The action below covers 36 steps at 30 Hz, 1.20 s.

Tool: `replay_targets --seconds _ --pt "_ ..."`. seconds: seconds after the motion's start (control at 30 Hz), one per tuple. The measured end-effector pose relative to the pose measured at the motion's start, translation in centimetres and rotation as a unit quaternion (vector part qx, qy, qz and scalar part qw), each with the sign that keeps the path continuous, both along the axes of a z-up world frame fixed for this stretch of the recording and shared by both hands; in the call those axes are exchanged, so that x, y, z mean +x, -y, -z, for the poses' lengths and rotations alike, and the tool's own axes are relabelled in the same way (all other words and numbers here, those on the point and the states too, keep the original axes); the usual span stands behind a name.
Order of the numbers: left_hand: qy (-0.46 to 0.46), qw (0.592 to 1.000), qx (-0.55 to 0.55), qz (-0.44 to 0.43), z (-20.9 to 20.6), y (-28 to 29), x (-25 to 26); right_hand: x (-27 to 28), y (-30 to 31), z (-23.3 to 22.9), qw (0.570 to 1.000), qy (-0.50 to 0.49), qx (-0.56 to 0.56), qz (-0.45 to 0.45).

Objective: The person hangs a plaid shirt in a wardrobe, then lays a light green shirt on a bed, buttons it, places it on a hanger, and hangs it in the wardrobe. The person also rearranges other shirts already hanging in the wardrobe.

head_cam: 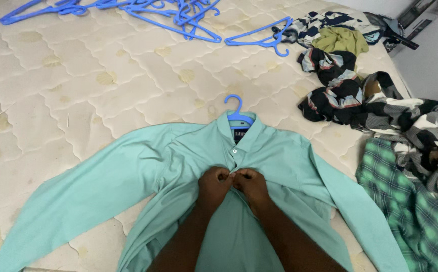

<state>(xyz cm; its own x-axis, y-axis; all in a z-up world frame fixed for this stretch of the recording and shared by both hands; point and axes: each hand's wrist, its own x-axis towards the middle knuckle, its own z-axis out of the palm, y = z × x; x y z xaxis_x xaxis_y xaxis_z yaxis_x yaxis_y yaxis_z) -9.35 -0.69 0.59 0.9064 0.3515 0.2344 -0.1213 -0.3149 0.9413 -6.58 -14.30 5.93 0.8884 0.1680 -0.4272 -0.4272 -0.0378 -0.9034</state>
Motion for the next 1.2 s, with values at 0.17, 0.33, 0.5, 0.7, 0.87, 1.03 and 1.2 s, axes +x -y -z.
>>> replay_targets --seconds 0.17,0.33,0.5,0.7,0.87,1.03,1.2 --pt "-0.002 0.999 0.041 -0.035 0.3 0.5 0.0 0.3 0.5 1.1 0.999 -0.015 0.034 0.01" --pt "0.005 0.994 0.095 -0.047 1.5 0.7 0.3 0.3 0.6 2.6 0.999 0.033 -0.025 -0.01" --pt "0.006 0.992 0.118 -0.042 3.0 0.6 0.8 0.7 0.5 4.1 0.999 0.043 -0.02 -0.003" --pt "-0.036 0.995 0.084 -0.028 0.6 0.6 0.4 0.7 0.7 3.3 0.999 0.045 0.018 -0.013" --pt "-0.05 0.995 -0.086 0.029 -4.7 -0.7 -0.9 -0.2 0.7 -1.3 0.998 0.01 0.052 -0.016" --pt "0.029 0.99 0.135 -0.037 -8.9 -3.1 -6.3 -1.9 1.5 -6.1 0.995 0.085 -0.05 -0.033" --pt "-0.048 0.946 0.32 -0.007 -9.8 -3.7 -9.2 -7.6 1.4 -8.1 0.869 0.261 -0.394 -0.146"
